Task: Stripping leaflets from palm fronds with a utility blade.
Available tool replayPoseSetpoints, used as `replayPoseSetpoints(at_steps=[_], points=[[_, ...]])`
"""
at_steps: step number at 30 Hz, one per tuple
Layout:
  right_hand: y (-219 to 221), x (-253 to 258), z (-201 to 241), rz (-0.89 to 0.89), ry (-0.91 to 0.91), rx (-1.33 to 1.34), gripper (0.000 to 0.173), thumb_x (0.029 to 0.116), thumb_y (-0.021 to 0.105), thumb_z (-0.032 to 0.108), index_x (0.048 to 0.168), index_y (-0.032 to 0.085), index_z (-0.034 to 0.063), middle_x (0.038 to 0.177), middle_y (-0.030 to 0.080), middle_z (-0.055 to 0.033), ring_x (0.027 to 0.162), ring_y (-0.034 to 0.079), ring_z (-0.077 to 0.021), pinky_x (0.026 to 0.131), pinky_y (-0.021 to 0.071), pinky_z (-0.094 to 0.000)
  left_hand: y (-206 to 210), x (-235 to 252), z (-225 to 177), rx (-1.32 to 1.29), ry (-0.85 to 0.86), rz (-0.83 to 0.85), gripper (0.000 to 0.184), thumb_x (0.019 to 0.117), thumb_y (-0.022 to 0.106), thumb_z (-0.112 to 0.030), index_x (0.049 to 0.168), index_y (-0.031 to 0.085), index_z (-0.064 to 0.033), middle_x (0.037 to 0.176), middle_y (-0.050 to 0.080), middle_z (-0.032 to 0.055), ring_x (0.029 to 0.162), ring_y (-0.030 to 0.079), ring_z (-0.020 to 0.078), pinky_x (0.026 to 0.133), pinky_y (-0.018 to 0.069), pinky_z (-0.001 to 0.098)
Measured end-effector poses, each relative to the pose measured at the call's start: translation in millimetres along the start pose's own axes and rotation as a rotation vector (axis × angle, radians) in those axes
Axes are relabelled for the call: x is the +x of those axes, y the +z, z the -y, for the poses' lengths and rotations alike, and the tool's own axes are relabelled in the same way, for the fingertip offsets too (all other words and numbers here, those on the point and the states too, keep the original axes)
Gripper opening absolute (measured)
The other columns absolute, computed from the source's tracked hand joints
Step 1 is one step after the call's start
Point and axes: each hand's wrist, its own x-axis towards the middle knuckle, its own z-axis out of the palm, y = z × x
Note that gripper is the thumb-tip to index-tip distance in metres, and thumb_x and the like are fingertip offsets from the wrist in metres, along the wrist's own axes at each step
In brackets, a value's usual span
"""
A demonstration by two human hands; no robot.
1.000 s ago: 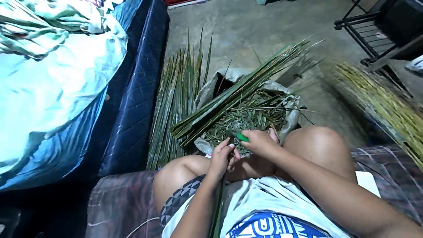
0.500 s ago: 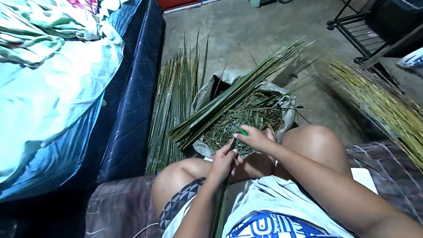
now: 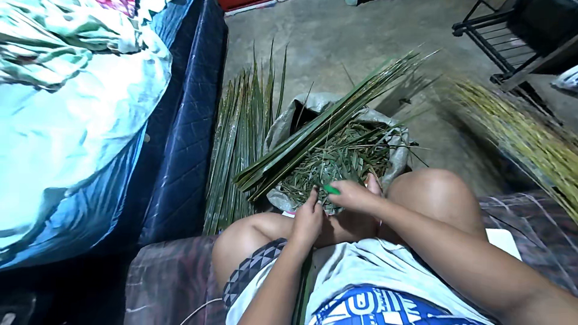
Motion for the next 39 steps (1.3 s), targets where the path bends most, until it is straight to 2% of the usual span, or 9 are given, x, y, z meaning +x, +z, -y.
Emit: replayPoseSetpoints(at_steps=[6,12,16,19,22,28,33,36,39], points=[[11,-10,20,-0.058,0.055,-0.256,0.035,0.1081,0.051,0.028,0.125,0.063,-0.0004,0.120,0.068,-0.0251,0.116,0.065,-0.0429,0.095,0.0496,-0.0625,1,-1,-1,0.041,0.021,-0.050,0.044,0.1118,0.033,-0.018,0.151,0.045,-0.0035,0.103,0.068,0.0172,0.082,0.065,0.0244,0.078,0.0535,0.0425],[-26,17,8,-0.327,0.236,-0.265,0.036,0.1083,0.051,0.029,0.130,0.062,0.0016,0.122,0.068,-0.0247,0.118,0.065,-0.0432,0.095,0.0501,-0.0620,4,-2,-4,0.043,0.027,-0.020,0.049,0.1126,0.031,-0.020,0.159,0.035,-0.0069,0.096,0.069,0.0141,0.072,0.062,0.0207,0.070,0.0518,0.0383],[-12,0,13,-0.131,0.119,-0.116,0.034,0.1083,0.048,0.029,0.120,0.064,0.0011,0.112,0.067,-0.0226,0.106,0.066,-0.0386,0.090,0.0497,-0.0590,3,1,0,0.035,0.027,-0.020,0.049,0.1125,0.031,-0.020,0.161,0.034,-0.0102,0.093,0.069,0.0121,0.066,0.059,0.0186,0.064,0.0498,0.0364],[12,-13,17,0.022,0.032,-0.074,0.032,0.1083,0.048,0.028,0.113,0.065,0.0001,0.103,0.066,-0.0203,0.098,0.066,-0.0348,0.086,0.0502,-0.0557,1,0,-3,0.056,0.016,-0.055,0.038,0.1109,0.032,-0.016,0.133,0.058,0.0003,0.093,0.066,0.0121,0.075,0.062,0.0196,0.071,0.0517,0.0386],[11,-11,19,-0.041,0.084,-0.219,0.034,0.1078,0.050,0.028,0.120,0.065,-0.0003,0.117,0.068,-0.0243,0.113,0.066,-0.0411,0.093,0.0497,-0.0619,1,-2,-3,0.087,0.032,-0.057,0.042,0.1116,0.033,-0.017,0.145,0.051,0.0004,0.103,0.069,0.0194,0.088,0.067,0.0277,0.084,0.0539,0.0457],[-27,19,2,-0.341,0.263,-0.245,0.035,0.1077,0.052,0.028,0.126,0.064,0.0010,0.122,0.068,-0.0253,0.117,0.065,-0.0440,0.094,0.0498,-0.0641,5,-3,-4,0.083,0.062,-0.044,0.052,0.1108,0.031,-0.016,0.162,0.030,-0.0128,0.096,0.070,0.0148,0.074,0.064,0.0217,0.072,0.0534,0.0394],[-11,0,9,-0.137,0.092,-0.116,0.034,0.1079,0.049,0.029,0.120,0.064,0.0008,0.111,0.067,-0.0235,0.106,0.066,-0.0397,0.089,0.0495,-0.0602,1,-4,-1,-0.071,0.063,-0.048,0.047,0.1118,0.033,-0.016,0.158,0.038,-0.0078,0.085,0.066,0.0073,0.058,0.051,0.0118,0.056,0.0445,0.0299],[10,-12,14,-0.038,0.023,-0.118,0.032,0.1077,0.049,0.028,0.114,0.065,0.0009,0.105,0.067,-0.0216,0.101,0.066,-0.0373,0.086,0.0496,-0.0582,-2,-6,-2,-0.223,0.066,-0.052,0.036,0.1114,0.034,-0.015,0.135,0.055,0.0023,0.080,0.065,0.0028,0.050,0.047,0.0057,0.048,0.0409,0.0238],[1,-10,15,-0.140,0.083,-0.198,0.034,0.1077,0.049,0.028,0.120,0.064,-0.0001,0.116,0.068,-0.0244,0.113,0.065,-0.0414,0.093,0.0491,-0.0616,-3,-9,-4,-0.378,0.087,-0.003,0.046,0.1111,0.033,-0.011,0.155,0.038,0.0003,0.075,0.063,0.0022,0.046,0.042,0.0056,0.043,0.0374,0.0226]])
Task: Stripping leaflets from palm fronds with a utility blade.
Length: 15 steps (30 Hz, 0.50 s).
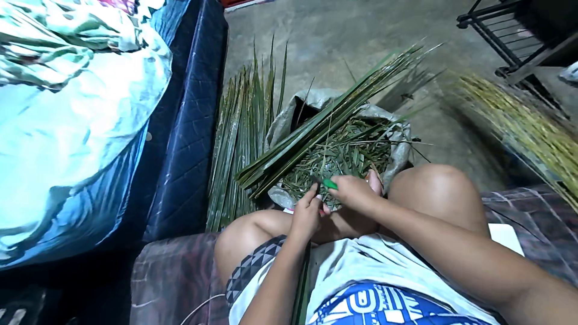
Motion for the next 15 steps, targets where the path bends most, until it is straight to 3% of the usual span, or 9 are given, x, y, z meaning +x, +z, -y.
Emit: replayPoseSetpoints(at_steps=[2,6,12,13,15], points=[[-12,13,-6,-0.107,0.087,-0.017,0.036,0.1083,0.050,0.028,0.126,0.064,0.0006,0.122,0.068,-0.0251,0.118,0.065,-0.0429,0.096,0.0484,-0.0630,0,-1,-1,-0.053,0.017,0.029,0.048,0.1105,0.032,-0.010,0.158,0.035,-0.0041,0.071,0.061,0.0014,0.042,0.040,0.0053,0.041,0.0362,0.0221],[-29,34,-23,-0.306,0.171,0.069,0.030,0.1070,0.055,0.028,0.116,0.065,0.0014,0.109,0.070,-0.0235,0.106,0.068,-0.0423,0.086,0.0511,-0.0624,-1,-2,-1,-0.143,0.025,0.048,0.048,0.1100,0.032,-0.008,0.158,0.035,-0.0030,0.069,0.060,0.0012,0.041,0.039,0.0043,0.039,0.0355,0.0205],[-2,0,-7,-0.010,-0.085,0.088,0.032,0.1064,0.051,0.029,0.116,0.065,0.0013,0.106,0.068,-0.0219,0.102,0.066,-0.0380,0.087,0.0495,-0.0596,-4,0,4,-0.242,0.034,0.052,0.045,0.1100,0.031,-0.010,0.153,0.036,0.0026,0.070,0.061,0.0015,0.041,0.040,0.0035,0.039,0.0376,0.0194],[1,-4,-5,0.010,-0.097,0.069,0.032,0.1063,0.051,0.028,0.114,0.065,0.0012,0.105,0.067,-0.0213,0.102,0.066,-0.0376,0.087,0.0492,-0.0589,-5,1,5,-0.261,0.035,0.057,0.042,0.1095,0.031,-0.010,0.149,0.038,0.0033,0.070,0.060,0.0013,0.041,0.040,0.0030,0.039,0.0374,0.0189],[-5,-4,-4,-0.023,-0.055,0.033,0.032,0.1067,0.051,0.028,0.116,0.065,0.0012,0.109,0.068,-0.0220,0.106,0.066,-0.0390,0.089,0.0495,-0.0599,-6,0,5,-0.312,0.037,0.079,0.046,0.1095,0.030,-0.009,0.154,0.034,0.0015,0.069,0.059,0.0015,0.040,0.039,0.0035,0.038,0.0370,0.0192]])
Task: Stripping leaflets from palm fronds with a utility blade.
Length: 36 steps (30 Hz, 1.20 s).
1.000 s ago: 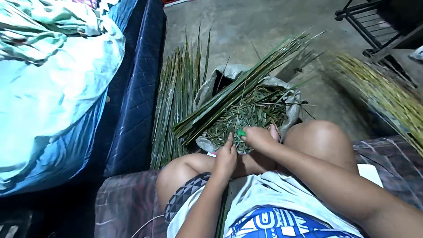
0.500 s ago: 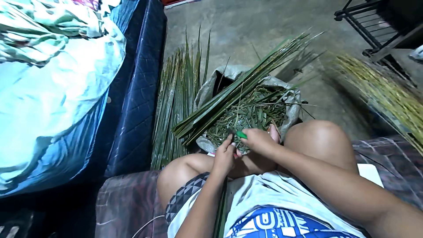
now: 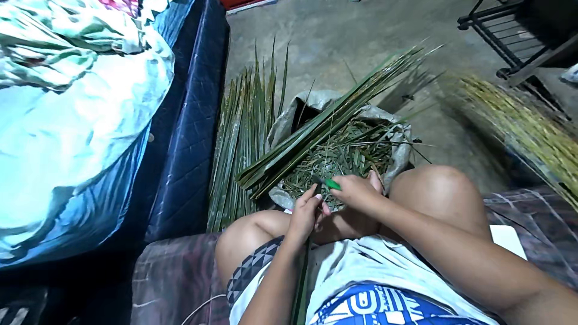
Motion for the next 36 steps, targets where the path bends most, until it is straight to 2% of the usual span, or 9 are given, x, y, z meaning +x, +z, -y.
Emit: replayPoseSetpoints(at_steps=[8,13,17,21,23,26,29,32,36], points=[[-28,33,-25,-0.277,0.157,0.190,0.029,0.1068,0.055,0.029,0.113,0.066,0.0030,0.099,0.068,-0.0214,0.096,0.067,-0.0382,0.083,0.0508,-0.0593,0,0,0,-0.082,-0.005,0.061,0.050,0.1091,0.028,-0.010,0.159,0.030,-0.0026,0.067,0.057,0.0023,0.038,0.038,0.0038,0.036,0.0366,0.0190],[-1,21,-15,-0.097,-0.075,0.595,0.031,0.1095,0.053,0.030,0.119,0.061,0.0026,0.086,0.054,-0.0055,0.069,0.049,-0.0127,0.066,0.0443,-0.0318,3,0,2,-0.038,-0.017,0.083,0.050,0.1082,0.035,-0.008,0.158,0.031,-0.0015,0.070,0.061,0.0038,0.040,0.042,0.0039,0.038,0.0390,0.0185],[-3,34,-21,-0.159,0.044,0.754,0.020,0.1084,0.055,0.021,0.106,0.062,0.0030,0.074,0.047,-0.0012,0.059,0.043,-0.0097,0.057,0.0389,-0.0274,14,-3,-9,0.267,-0.147,0.054,0.063,0.1038,0.053,-0.005,0.162,0.029,-0.0117,0.085,0.067,0.0053,0.047,0.052,0.0082,0.044,0.0468,0.0234],[-9,49,-32,-0.316,0.097,0.651,0.026,0.1095,0.054,0.024,0.118,0.064,0.0015,0.089,0.059,-0.0118,0.073,0.054,-0.0199,0.070,0.0464,-0.0390,16,0,-5,0.439,-0.158,-0.001,0.063,0.1048,0.050,-0.009,0.163,0.028,-0.0168,0.086,0.068,0.0067,0.047,0.049,0.0093,0.045,0.0426,0.0256],[-11,43,-27,-0.215,0.096,0.481,0.029,0.1089,0.054,0.026,0.121,0.062,0.0007,0.099,0.063,-0.0171,0.086,0.060,-0.0265,0.081,0.0497,-0.0465,12,5,1,0.517,-0.131,-0.038,0.056,0.1100,0.042,-0.016,0.164,0.027,-0.0175,0.087,0.067,0.0076,0.050,0.048,0.0110,0.048,0.0424,0.0282],[2,19,-11,0.080,0.037,0.217,0.030,0.1078,0.051,0.028,0.116,0.063,0.0012,0.099,0.062,-0.0178,0.088,0.061,-0.0299,0.080,0.0487,-0.0511,6,10,5,0.650,-0.122,-0.077,0.050,0.1124,0.033,-0.020,0.162,0.030,-0.0140,0.091,0.067,0.0100,0.061,0.054,0.0154,0.058,0.0470,0.0335],[18,-2,5,0.184,-0.013,0.057,0.031,0.1071,0.050,0.028,0.115,0.064,0.0011,0.104,0.066,-0.0210,0.099,0.066,-0.0360,0.086,0.0501,-0.0573,6,10,2,0.736,-0.143,-0.095,0.048,0.1109,0.031,-0.017,0.158,0.038,-0.0099,0.103,0.068,0.0159,0.079,0.063,0.0236,0.074,0.0523,0.0423],[13,-3,13,0.126,0.042,-0.120,0.036,0.1081,0.051,0.029,0.124,0.063,-0.0001,0.121,0.067,-0.0246,0.117,0.065,-0.0419,0.095,0.0492,-0.0619,8,12,6,0.773,-0.124,-0.097,0.044,0.1118,0.031,-0.019,0.153,0.043,-0.0056,0.103,0.069,0.0173,0.081,0.066,0.0255,0.076,0.0538,0.0435],[-5,24,-1,-0.055,0.192,-0.156,0.038,0.1079,0.051,0.028,0.131,0.062,0.0003,0.126,0.067,-0.0258,0.121,0.064,-0.0446,0.097,0.0485,-0.0644,11,12,6,0.770,-0.119,-0.072,0.052,0.1122,0.031,-0.019,0.164,0.027,-0.0162,0.098,0.070,0.0153,0.071,0.062,0.0219,0.068,0.0517,0.0395]])
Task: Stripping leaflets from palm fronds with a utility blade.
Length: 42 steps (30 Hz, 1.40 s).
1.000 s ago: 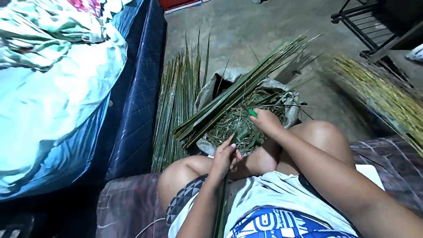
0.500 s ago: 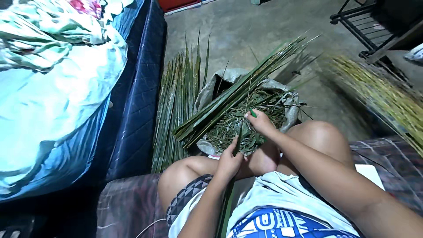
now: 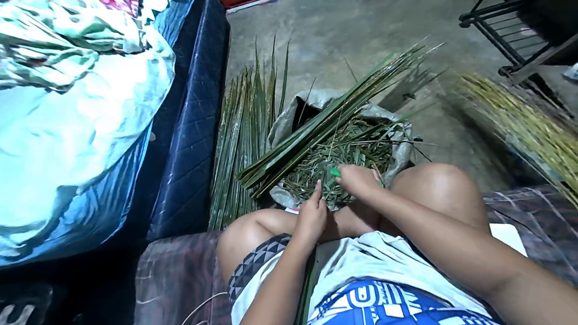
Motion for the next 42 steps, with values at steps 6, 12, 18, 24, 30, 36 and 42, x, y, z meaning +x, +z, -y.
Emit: replayPoseSetpoints(at_steps=[6,12,18,24,30,36,42], points=[[-4,-3,-5,0.042,-0.049,0.136,0.036,0.1077,0.049,0.029,0.125,0.063,0.0008,0.118,0.067,-0.0246,0.114,0.065,-0.0413,0.093,0.0492,-0.0625,-2,0,2,-0.078,-0.011,-0.013,0.050,0.1130,0.031,-0.022,0.163,0.029,-0.0157,0.088,0.067,0.0097,0.061,0.055,0.0162,0.059,0.0469,0.0341],[22,-31,11,0.207,-0.192,0.120,0.033,0.1078,0.050,0.027,0.119,0.064,-0.0002,0.114,0.067,-0.0230,0.110,0.065,-0.0392,0.092,0.0498,-0.0592,-4,-1,1,-0.074,-0.021,-0.056,0.045,0.1100,0.032,-0.016,0.151,0.047,-0.0067,0.095,0.067,0.0119,0.070,0.059,0.0187,0.066,0.0497,0.0373],[-6,9,-5,-0.091,0.034,0.057,0.036,0.1080,0.052,0.028,0.128,0.063,0.0000,0.121,0.068,-0.0262,0.118,0.065,-0.0452,0.094,0.0497,-0.0641,-1,-4,-2,-0.046,0.008,-0.041,0.052,0.1116,0.031,-0.018,0.163,0.029,-0.0168,0.090,0.068,0.0102,0.064,0.058,0.0173,0.062,0.0483,0.0352],[8,-19,1,0.187,-0.137,0.211,0.034,0.1084,0.049,0.028,0.117,0.065,-0.0004,0.107,0.066,-0.0225,0.100,0.066,-0.0370,0.087,0.0502,-0.0578,-5,-3,0,-0.053,0.005,-0.062,0.045,0.1117,0.032,-0.018,0.152,0.046,-0.0037,0.097,0.069,0.0147,0.072,0.062,0.0208,0.069,0.0516,0.0393],[13,-27,8,0.149,-0.147,0.020,0.034,0.1072,0.052,0.027,0.124,0.063,-0.0010,0.122,0.067,-0.0257,0.117,0.064,-0.0437,0.094,0.0490,-0.0635,-4,-3,1,-0.069,0.010,-0.076,0.044,0.1117,0.033,-0.016,0.151,0.046,-0.0022,0.113,0.069,0.0179,0.090,0.067,0.0229,0.084,0.0533,0.0403],[-12,19,-17,-0.119,0.041,0.098,0.032,0.1068,0.055,0.027,0.121,0.065,-0.0003,0.116,0.069,-0.0258,0.113,0.066,-0.0451,0.091,0.0506,-0.0649,-1,-5,1,-0.075,0.027,-0.062,0.050,0.1112,0.032,-0.017,0.161,0.033,-0.0153,0.085,0.067,0.0089,0.063,0.057,0.0156,0.060,0.0482,0.0338],[14,-29,5,0.304,-0.172,0.260,0.033,0.1097,0.046,0.026,0.113,0.064,-0.0009,0.101,0.064,-0.0198,0.093,0.063,-0.0318,0.083,0.0495,-0.0526,-4,-5,0,-0.069,-0.002,-0.088,0.048,0.1102,0.033,-0.016,0.158,0.040,-0.0105,0.095,0.068,0.0128,0.073,0.060,0.0197,0.070,0.0504,0.0382]])
